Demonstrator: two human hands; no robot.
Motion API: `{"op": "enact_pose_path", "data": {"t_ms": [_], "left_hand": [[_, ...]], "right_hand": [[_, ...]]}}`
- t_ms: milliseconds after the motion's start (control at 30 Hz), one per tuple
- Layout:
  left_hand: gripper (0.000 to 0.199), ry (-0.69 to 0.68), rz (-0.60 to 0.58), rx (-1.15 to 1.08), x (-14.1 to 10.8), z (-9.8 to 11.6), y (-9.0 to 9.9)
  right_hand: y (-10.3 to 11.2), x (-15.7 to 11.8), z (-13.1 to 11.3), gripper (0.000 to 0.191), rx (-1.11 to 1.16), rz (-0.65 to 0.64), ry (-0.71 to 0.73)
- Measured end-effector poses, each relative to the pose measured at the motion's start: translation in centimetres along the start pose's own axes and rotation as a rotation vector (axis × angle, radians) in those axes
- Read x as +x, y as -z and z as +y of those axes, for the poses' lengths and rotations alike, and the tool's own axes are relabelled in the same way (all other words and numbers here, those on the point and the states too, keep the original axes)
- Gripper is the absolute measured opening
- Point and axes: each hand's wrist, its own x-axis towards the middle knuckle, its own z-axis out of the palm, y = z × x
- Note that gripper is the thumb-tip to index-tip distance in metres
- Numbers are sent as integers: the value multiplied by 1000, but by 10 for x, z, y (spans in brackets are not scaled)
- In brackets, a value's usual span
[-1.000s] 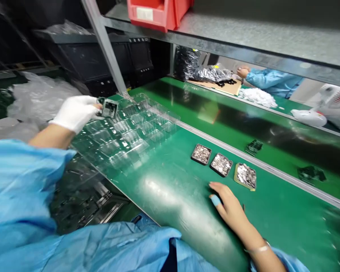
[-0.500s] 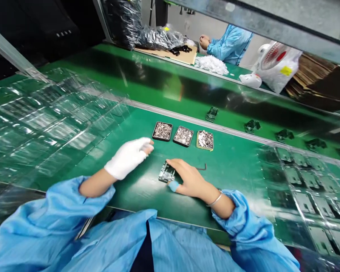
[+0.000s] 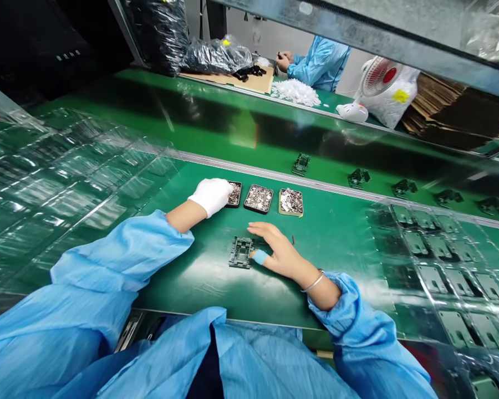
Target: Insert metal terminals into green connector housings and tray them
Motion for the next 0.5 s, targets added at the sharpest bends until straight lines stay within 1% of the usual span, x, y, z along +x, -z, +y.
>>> {"op": "enact_pose_path", "data": {"t_ms": [100,167,200,233,267,300,333,367,400,433,467,500], "left_hand": [[24,9,21,-23,1,0,3],[23,19,50,-43,1,-4,5],[23,30,78,-73,-1,-8,6],[22,48,119,-161,-4,-11,7],[20,72,164,-324,-10,-14,8],[18,97,202,-563,-17,-15,9],[15,118,218,-861,-27,-14,9],[14,133,201,-1180,-38,-11,9],[16,141,152,-1472,-50,-5,9],[19,140,74,-1692,-62,2,8],[22,142,-5,-1850,-72,10,7],[24,143,-77,-1957,-81,18,6]], "right_hand": [[-1,0,2,44,9,13,-2],[-1,0,3,41,8,17,-8],[-1,0,3,40,5,23,-9],[0,0,3,38,3,36,-6],[0,1,3,37,2,58,-3],[0,3,3,35,1,89,-4],[-1,5,2,32,0,125,-10],[-1,9,1,30,-1,164,-22],[-2,14,-1,28,-1,199,-36],[-4,20,-4,26,-2,228,-45],[-5,26,-7,24,-5,249,-43],[-7,33,-10,22,-9,262,-27]]}}
